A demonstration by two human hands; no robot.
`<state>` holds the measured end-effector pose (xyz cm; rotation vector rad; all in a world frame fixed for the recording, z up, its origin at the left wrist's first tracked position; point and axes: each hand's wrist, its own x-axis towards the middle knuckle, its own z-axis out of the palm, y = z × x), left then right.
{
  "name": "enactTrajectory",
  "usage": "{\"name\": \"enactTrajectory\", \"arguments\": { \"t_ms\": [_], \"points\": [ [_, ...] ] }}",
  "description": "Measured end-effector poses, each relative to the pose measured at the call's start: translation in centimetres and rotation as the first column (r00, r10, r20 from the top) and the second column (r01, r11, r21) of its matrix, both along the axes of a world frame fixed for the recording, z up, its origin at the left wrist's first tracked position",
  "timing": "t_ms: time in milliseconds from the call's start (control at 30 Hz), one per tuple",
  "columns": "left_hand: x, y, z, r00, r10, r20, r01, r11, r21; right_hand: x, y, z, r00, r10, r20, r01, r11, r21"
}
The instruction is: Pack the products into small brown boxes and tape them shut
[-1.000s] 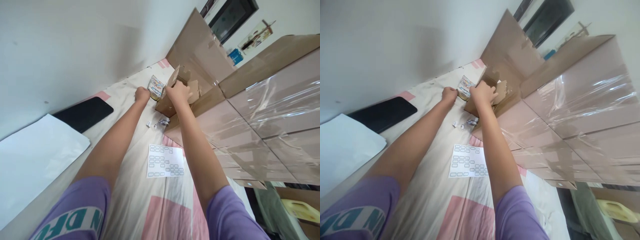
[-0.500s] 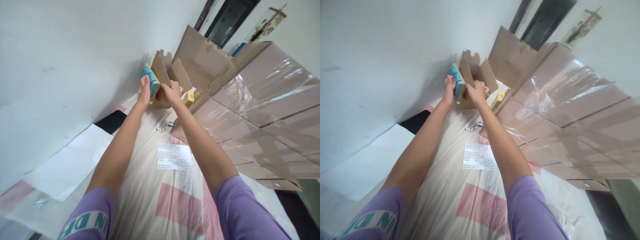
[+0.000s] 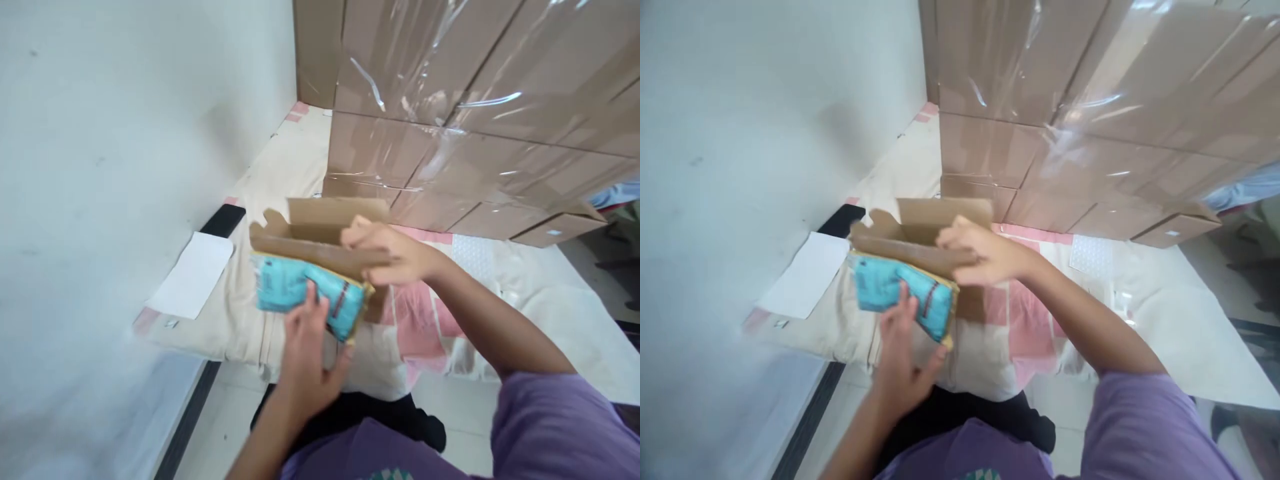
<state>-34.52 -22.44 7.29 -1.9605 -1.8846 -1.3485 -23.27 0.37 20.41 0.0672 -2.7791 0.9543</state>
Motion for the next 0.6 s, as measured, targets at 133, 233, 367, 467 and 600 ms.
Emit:
{"name": "enactTrajectory", "arguments": {
  "t_ms": [133, 233, 367, 467, 600],
  "points": [
    [9.8, -0.8, -2.6, 0.998, -0.023, -0.063, 0.026, 0.999, 0.045, 9.9, -2.9, -1.9, 0.993, -0.049, -0.108, 0.047, 0.999, -0.016],
    [12.8, -1.2, -3.4, 0.981, -0.118, -0.156, 0.124, 0.992, 0.027, 14.7, -4.8, -2.6, 0.952, -0.137, -0.272, 0.154, 0.987, 0.041],
    [13.0, -0.3, -3.6, 0.949, -0.144, -0.281, 0.142, 0.99, -0.027, 17.9, -5.3, -4.4, 0.855, -0.224, -0.468, 0.244, 0.97, -0.018],
    [12.5, 1.0, -2.6, 0.943, -0.044, -0.329, -0.001, 0.991, -0.133, 18.5, -4.5, -6.1, 0.776, -0.289, -0.56, 0.252, 0.957, -0.145],
    [11.9, 2.2, -0.6, 0.89, -0.114, -0.441, -0.028, 0.953, -0.302, 17.6, -2.7, -8.0, 0.549, -0.403, -0.732, 0.33, 0.909, -0.253]
  ]
}}
